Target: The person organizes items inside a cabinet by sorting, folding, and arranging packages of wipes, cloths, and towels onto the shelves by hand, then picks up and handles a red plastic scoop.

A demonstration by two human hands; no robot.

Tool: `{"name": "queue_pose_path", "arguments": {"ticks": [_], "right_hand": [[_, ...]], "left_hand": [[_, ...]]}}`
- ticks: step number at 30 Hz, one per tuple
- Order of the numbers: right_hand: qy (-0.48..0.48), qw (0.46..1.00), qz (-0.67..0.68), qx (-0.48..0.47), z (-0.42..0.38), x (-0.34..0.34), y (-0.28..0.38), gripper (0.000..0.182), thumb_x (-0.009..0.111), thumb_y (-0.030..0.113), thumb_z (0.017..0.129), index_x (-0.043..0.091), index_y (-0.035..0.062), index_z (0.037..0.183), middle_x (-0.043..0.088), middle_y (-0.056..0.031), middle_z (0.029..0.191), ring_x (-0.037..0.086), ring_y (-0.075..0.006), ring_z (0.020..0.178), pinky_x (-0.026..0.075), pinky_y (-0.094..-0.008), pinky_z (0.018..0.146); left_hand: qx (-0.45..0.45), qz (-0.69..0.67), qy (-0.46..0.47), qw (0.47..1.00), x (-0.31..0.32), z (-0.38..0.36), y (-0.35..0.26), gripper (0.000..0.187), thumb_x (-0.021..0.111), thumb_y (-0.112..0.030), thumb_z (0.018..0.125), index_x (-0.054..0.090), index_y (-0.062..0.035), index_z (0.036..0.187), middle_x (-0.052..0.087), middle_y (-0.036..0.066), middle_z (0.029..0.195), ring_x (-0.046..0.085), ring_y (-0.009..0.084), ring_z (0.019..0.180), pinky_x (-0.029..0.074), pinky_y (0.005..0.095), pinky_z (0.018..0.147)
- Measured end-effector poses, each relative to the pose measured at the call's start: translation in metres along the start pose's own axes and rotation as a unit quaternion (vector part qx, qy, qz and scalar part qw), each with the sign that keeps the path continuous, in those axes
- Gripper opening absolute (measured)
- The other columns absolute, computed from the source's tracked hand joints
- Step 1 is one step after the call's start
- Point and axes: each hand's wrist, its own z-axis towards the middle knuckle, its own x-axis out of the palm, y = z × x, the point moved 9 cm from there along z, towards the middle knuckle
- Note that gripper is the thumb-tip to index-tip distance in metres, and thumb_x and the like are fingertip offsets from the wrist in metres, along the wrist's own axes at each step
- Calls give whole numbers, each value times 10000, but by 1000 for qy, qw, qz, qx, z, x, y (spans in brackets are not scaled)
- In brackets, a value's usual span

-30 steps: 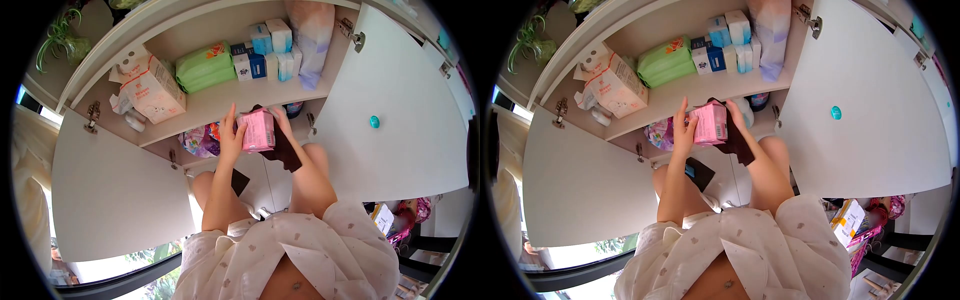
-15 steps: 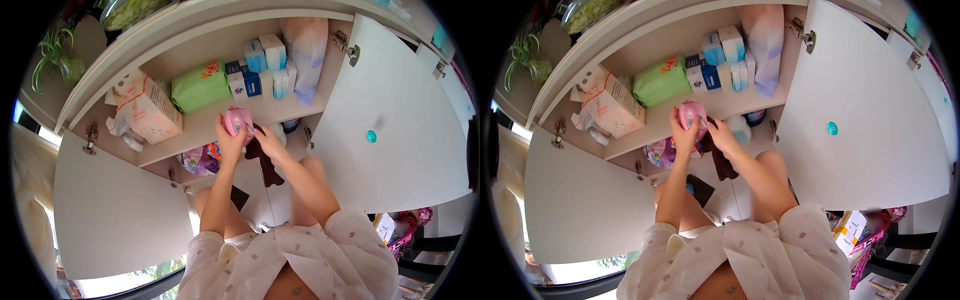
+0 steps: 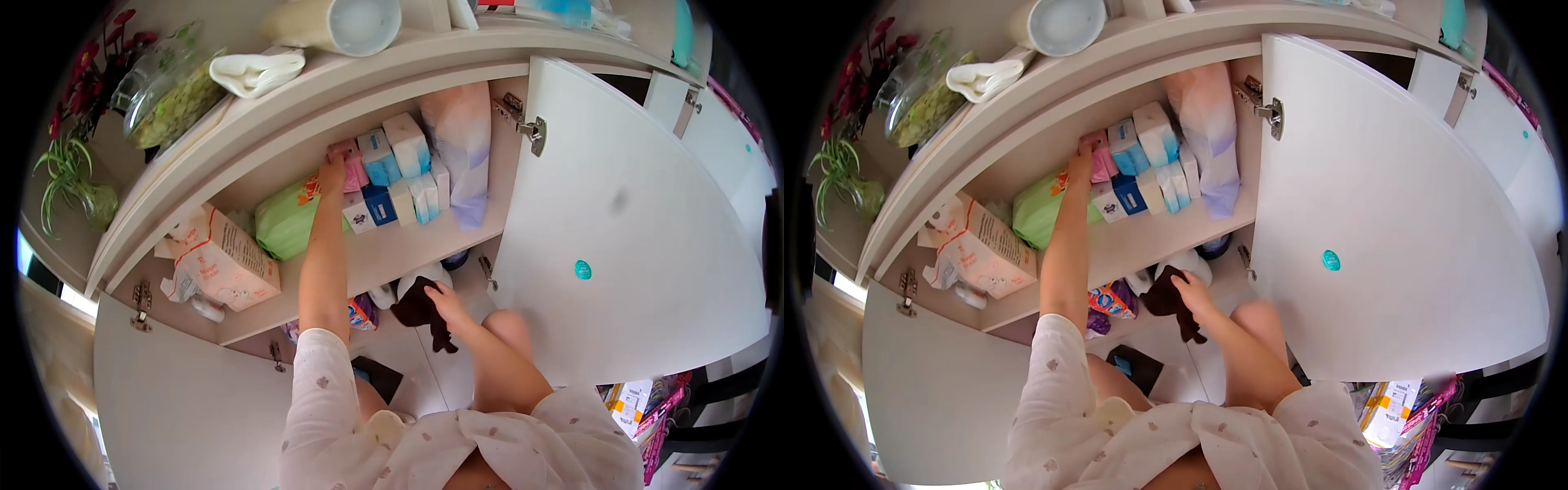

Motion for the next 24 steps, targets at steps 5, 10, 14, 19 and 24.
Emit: {"name": "queue_pose_path", "arguments": {"ticks": [5, 10, 14, 19, 24], "right_hand": [[36, 995, 56, 71, 6, 6, -21, 307, 503, 218, 828, 497, 2, 1046, 558, -94, 945, 520, -164, 856, 405, -270, 752], [41, 998, -15, 34, 8, 13, -18, 295, 517, 201, 821, 493, 0, 1036, 560, -94, 942, 523, -172, 862, 403, -277, 771], [-24, 989, -57, -137, 12, 5, 18, 303, 539, 196, 815, 488, -4, 1037, 559, -83, 942, 520, -162, 874, 400, -282, 785], [18, 955, 229, -190, -20, 9, 127, 265, 485, 154, 862, 470, 16, 1088, 541, -55, 957, 498, -110, 885, 400, -242, 767], [-29, 900, -76, -428, -68, 23, 266, 274, 495, 210, 852, 468, 16, 1043, 550, -85, 933, 515, -159, 869, 397, -257, 767]], "left_hand": [[1, 76, 73, 994, 5, 3, 10, 524, 398, -455, 794, 488, -46, 1108, 493, 293, 1061, 447, 416, 1034, 349, 414, 880], [-13, 87, -52, 995, -21, -16, -17, 587, 456, -447, 796, 413, 5, 1167, 454, 275, 1144, 452, 407, 1042, 343, 422, 881], [161, -34, -127, 978, -63, -86, -94, 454, 521, -297, 818, 420, 24, 1123, 482, 213, 1103, 462, 364, 1019, 349, 408, 888], [76, -268, 321, 905, -5, -198, -117, 506, 585, -220, 771, 372, -46, 1196, 431, 134, 1194, 424, 237, 1094, 337, 342, 906], [17, -377, 428, 821, 21, -237, -173, 636, 624, -129, 752, 275, -32, 1274, 404, 86, 1220, 396, 183, 1112, 315, 316, 936]]}}
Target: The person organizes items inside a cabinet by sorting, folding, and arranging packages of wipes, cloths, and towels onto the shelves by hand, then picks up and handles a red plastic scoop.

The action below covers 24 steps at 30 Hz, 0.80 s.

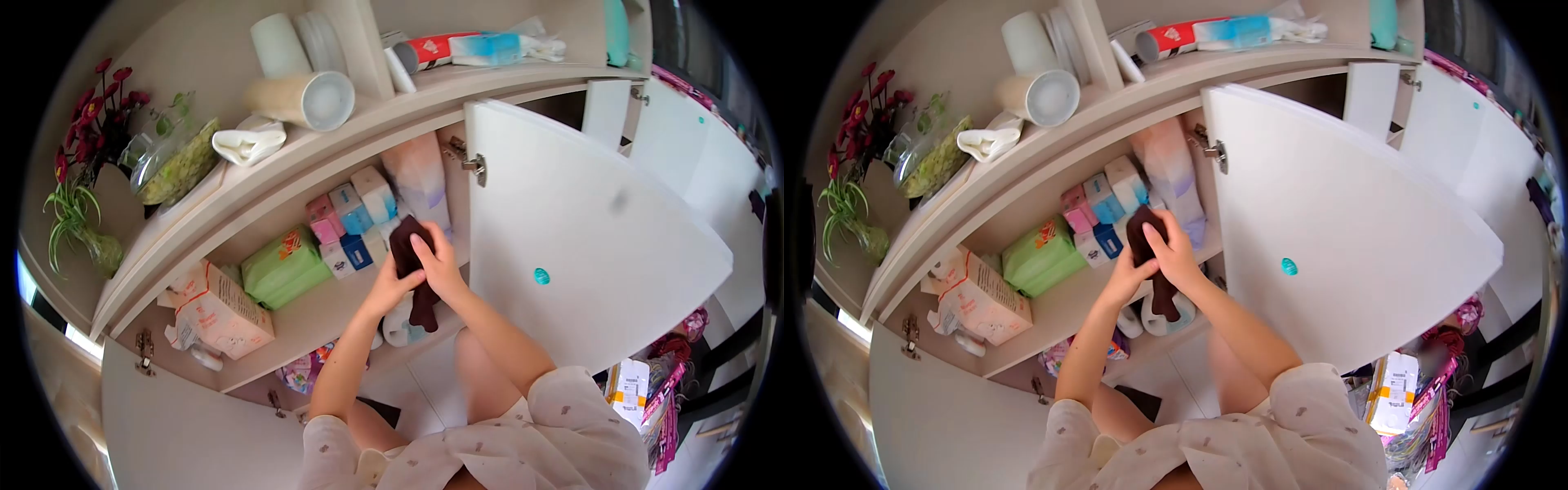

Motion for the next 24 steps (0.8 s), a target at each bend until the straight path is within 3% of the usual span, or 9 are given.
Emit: {"name": "queue_pose_path", "arguments": {"ticks": [1, 3, 7, 9, 12, 14, 17, 19, 24], "right_hand": [[-16, 999, -31, -16, 11, -4, 19, 228, 496, 195, 844, 502, 33, 1005, 551, -96, 896, 527, -179, 831, 401, -264, 759], [-92, 924, -263, -263, 28, -15, 77, 167, 473, 165, 853, 532, 34, 937, 548, -77, 877, 513, -163, 818, 392, -265, 757], [-148, 925, -196, -291, 84, -52, 165, 86, 532, 103, 777, 531, 34, 829, 503, -111, 911, 482, -238, 816, 390, -322, 739], [-237, 855, -310, -341, 124, -71, 202, 120, 562, 121, 748, 522, 38, 824, 501, -131, 919, 477, -246, 848, 381, -344, 750], [-311, 817, -395, -282, 190, -91, 218, 201, 558, 141, 731, 536, 52, 910, 488, -161, 993, 468, -287, 927, 373, -382, 798], [-273, 809, -514, -82, 233, -101, 194, 306, 538, 171, 735, 534, 73, 1025, 430, -188, 1129, 414, -341, 1055, 339, -451, 858], [-263, 774, -576, 29, 266, -116, 161, 353, 491, 184, 768, 509, 93, 1108, 364, -180, 1220, 328, -358, 1161, 290, -507, 901], [-291, 767, -572, 19, 279, -125, 152, 313, 462, 190, 795, 544, 83, 1078, 316, -185, 1281, 345, -365, 1166, 296, -528, 897], [-221, 772, -596, -24, 304, -124, 149, 226, 454, 126, 779, 634, 61, 899, 540, -210, 1063, 570, -357, 895, 415, -528, 765]], "left_hand": [[-35, -83, -25, 996, 4, 7, -2, 566, 596, -101, 776, 308, -33, 1258, 448, 67, 1175, 434, 166, 1069, 351, 297, 904], [21, -157, -60, 986, 12, 23, -28, 485, 569, -80, 798, 353, -30, 1230, 490, 56, 1124, 472, 147, 1015, 384, 281, 867], [33, -160, -94, 982, 20, 39, -57, 372, 563, -72, 802, 429, -19, 1145, 524, 72, 1068, 507, 130, 947, 417, 253, 807], [40, -154, -88, 983, 25, 41, -62, 348, 566, -72, 800, 444, -16, 1121, 533, 71, 1044, 514, 130, 929, 420, 254, 799], [42, -151, -84, 984, 28, 43, -61, 302, 570, -70, 797, 471, -10, 1075, 547, 66, 1001, 524, 129, 897, 426, 256, 784], [42, -159, -83, 983, 26, 44, -58, 269, 570, -63, 795, 490, -6, 1046, 556, 59, 972, 528, 125, 885, 428, 250, 773], [52, -138, -86, 985, 20, 40, -62, 267, 567, -60, 796, 490, -9, 1046, 558, 54, 966, 530, 124, 881, 433, 247, 765], [53, -117, -79, 989, 11, 35, -60, 271, 567, -61, 796, 490, -11, 1050, 559, 54, 967, 534, 128, 879, 437, 249, 761], [43, -127, -106, 985, -12, 27, -43, 263, 566, -69, 795, 497, -9, 1042, 563, 59, 957, 544, 136, 861, 442, 259, 757]]}}
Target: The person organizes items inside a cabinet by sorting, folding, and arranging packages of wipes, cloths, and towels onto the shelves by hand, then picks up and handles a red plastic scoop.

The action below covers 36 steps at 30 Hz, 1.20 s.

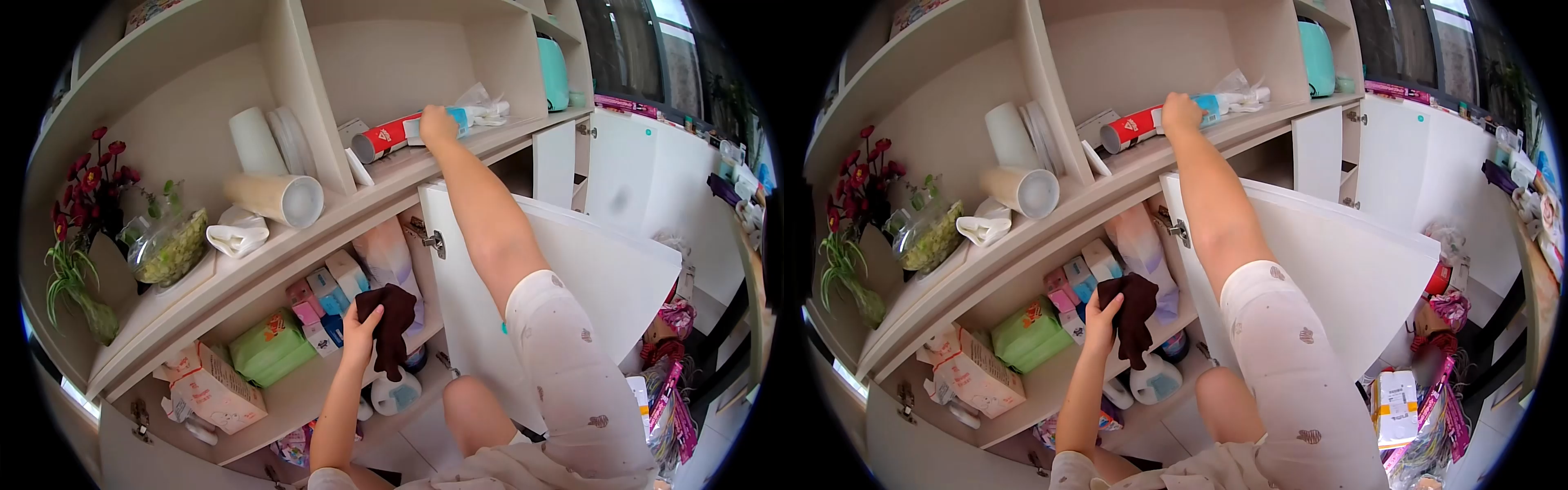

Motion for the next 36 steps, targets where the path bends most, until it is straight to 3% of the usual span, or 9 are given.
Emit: {"name": "queue_pose_path", "arguments": {"ticks": [6, 10, 16, 19, 23, 28, 31, 33, 36], "right_hand": [[-166, 973, 157, -28, -22, -76, 11, 176, 475, 43, 754, 635, 4, 816, 596, -171, 956, 581, -327, 872, 459, -373, 759], [-378, 789, 472, -113, -101, -158, 20, 217, 501, -26, 768, 611, -5, 953, 581, -137, 1037, 566, -250, 926, 455, -313, 773], [-125, 793, 584, -120, -304, -146, -18, 299, 485, -75, 741, 602, 5, 1005, 540, -121, 1118, 509, -200, 1022, 407, -254, 833], [185, 764, 600, -149, -408, -97, -8, 254, 499, -24, 758, 612, 6, 984, 519, -141, 1140, 485, -245, 1055, 375, -304, 877], [337, 698, 612, -158, -486, -60, 5, 387, 615, 234, 743, 564, 16, 1059, 256, -208, 1311, 246, -315, 1222, 190, -385, 998], [340, 821, 459, -2, -530, 15, 6, 744, 608, 321, 741, 217, 52, 1314, 260, -212, 1286, 285, -322, 1185, 256, -359, 966], [433, 541, 637, 339, -568, 76, -5, 690, 601, 280, 743, 241, 91, 1301, 454, -97, 1135, 495, -193, 982, 417, -295, 810], [476, 382, 690, 390, -585, 87, 4, 479, 538, 317, 793, 412, 77, 1188, 521, -66, 1090, 532, -168, 947, 425, -310, 799], [495, 391, 655, 415, -617, 90, 2, 414, 471, 337, 823, 449, 78, 1146, 543, -77, 1061, 543, -186, 942, 428, -318, 811]], "left_hand": [[-23, -126, -70, 989, -23, -13, 7, 319, 525, -101, 818, 444, -18, 1115, 527, 104, 1051, 516, 203, 965, 413, 322, 843], [-20, -297, -26, 954, 0, -27, -1, 348, 443, -226, 869, 426, -32, 1159, 495, 108, 1149, 471, 244, 1068, 364, 370, 910], [79, -458, 45, 884, 19, -83, -38, 537, 311, -431, 885, 288, -78, 1289, 306, 98, 1331, 294, 272, 1221, 226, 409, 1012], [121, -397, -6, 910, 11, -126, -47, 680, 367, -514, 838, 192, -77, 1330, 297, 108, 1333, 315, 276, 1206, 239, 429, 1002], [11, -76, -152, 985, -43, -177, -4, 647, 551, -146, 772, 203, -78, 1313, 360, 144, 1252, 401, 268, 1135, 378, 376, 909], [-3, 47, -188, 981, -64, -219, 34, 595, 515, -13, 752, 266, -46, 1291, 410, 101, 1213, 436, 184, 1076, 380, 285, 878], [72, 229, -132, 962, -64, -242, 49, 540, 486, -111, 797, 287, -29, 1292, 363, 153, 1253, 350, 263, 1148, 263, 349, 960], [156, 505, -30, 848, -34, -261, 40, 495, 457, -176, 820, 333, -5, 1267, 300, 208, 1297, 258, 347, 1214, 183, 409, 993], [202, 484, -54, 850, -46, -257, 33, 506, 398, -371, 846, 423, -25, 1213, 350, 218, 1243, 314, 382, 1146, 212, 432, 958]]}}
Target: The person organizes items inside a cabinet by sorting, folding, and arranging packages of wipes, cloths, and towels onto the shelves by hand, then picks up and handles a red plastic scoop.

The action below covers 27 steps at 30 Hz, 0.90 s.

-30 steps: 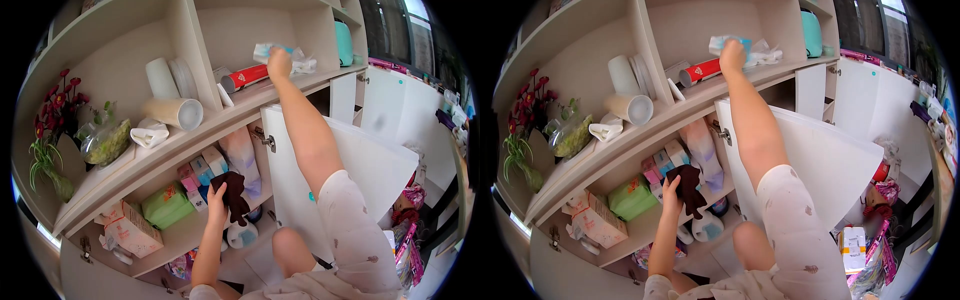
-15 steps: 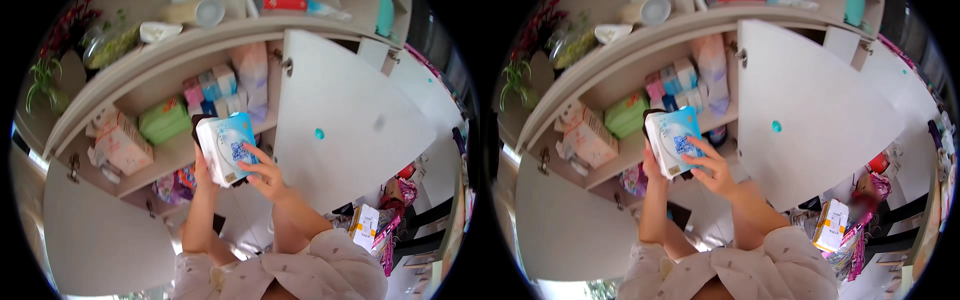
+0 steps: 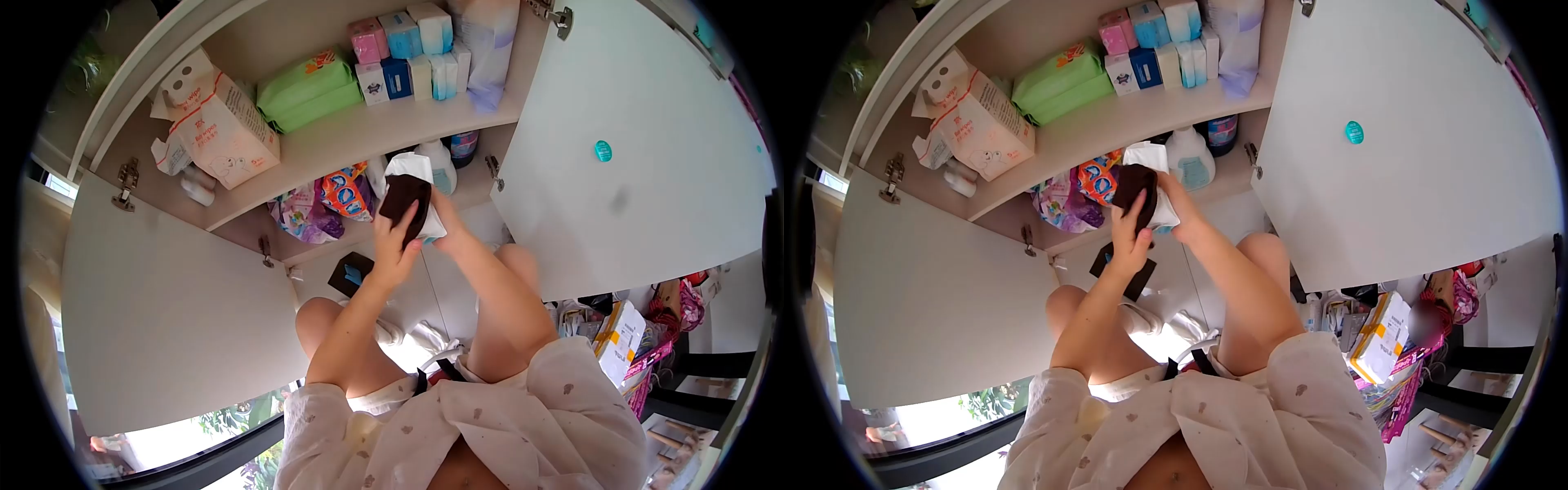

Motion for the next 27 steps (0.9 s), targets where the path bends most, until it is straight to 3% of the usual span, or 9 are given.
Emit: {"name": "queue_pose_path", "arguments": {"ticks": [6, 10, 15, 17, 18, 21, 23, 25, 27], "right_hand": [[40, 996, -36, 75, -8, 15, -26, 466, 502, 239, 802, 356, 76, 1214, 496, -67, 1098, 525, -167, 948, 439, -295, 792], [66, 989, -108, 69, -11, 22, -31, 544, 564, 264, 759, 356, 63, 1220, 508, -86, 1076, 534, -171, 935, 443, -298, 791], [95, 990, 47, 92, 9, 18, -30, 524, 570, 306, 755, 421, 33, 1177, 560, -103, 1012, 572, -193, 878, 473, -319, 758], [108, 988, 68, 88, 19, 18, -22, 535, 570, 341, 757, 437, 21, 1164, 561, -102, 1022, 569, -180, 898, 469, -310, 759], [111, 988, -89, 54, 28, 15, -18, 497, 552, 330, 785, 456, 10, 1152, 545, -122, 1059, 559, -160, 909, 456, -274, 760], [55, 974, -221, 11, 40, -1, 4, 413, 513, 272, 828, 485, -21, 1118, 520, -93, 1108, 551, -137, 886, 453, -249, 725], [90, 949, -283, -103, 54, -2, 23, 350, 489, 209, 848, 496, -7, 1122, 510, -66, 1122, 554, -136, 829, 453, -226, 684], [21, 835, -480, -267, 49, 1, 56, 346, 493, 187, 840, 491, 30, 1149, 486, -73, 1157, 542, -152, 879, 443, -245, 728], [24, 835, -479, -270, 42, 1, 50, 387, 530, 211, 812, 490, 73, 1172, 448, -143, 1193, 495, -200, 1010, 410, -262, 815]], "left_hand": [[-35, -50, -75, 995, -28, 12, 10, 594, 259, -477, 874, 406, -13, 1214, 335, 209, 1249, 307, 352, 1162, 183, 425, 976], [-273, -254, -161, 914, -34, 10, 85, 428, 484, -185, 840, 382, 4, 1211, 456, 148, 1159, 425, 215, 1068, 311, 311, 915], [-369, -301, -143, 868, -31, 6, 116, 438, 551, -231, 816, 420, -22, 1178, 514, 100, 1106, 495, 196, 994, 381, 301, 859], [-474, -606, -123, 627, 18, -30, 146, 491, 566, -321, 800, 426, -32, 1171, 505, 106, 1139, 500, 227, 1023, 395, 333, 879], [-493, -613, -121, 606, 21, -30, 132, 558, 559, -395, 785, 409, -36, 1185, 493, 119, 1160, 486, 255, 1056, 399, 366, 894], [-438, -616, -136, 641, 17, -32, 131, 568, 484, -442, 813, 384, -53, 1214, 486, 120, 1179, 517, 273, 1020, 417, 406, 877], [-418, -637, -151, 630, 11, -29, 127, 559, 581, -349, 779, 394, -25, 1194, 502, 138, 1141, 507, 257, 1024, 414, 377, 868], [-417, -428, -189, 779, -20, -20, 129, 559, 621, -242, 757, 380, -5, 1203, 498, 175, 1125, 501, 255, 1022, 391, 362, 886], [-415, -343, -203, 818, -29, -14, 134, 643, 668, -209, 704, 356, 22, 1217, 490, 201, 1114, 480, 268, 1036, 362, 342, 901]]}}
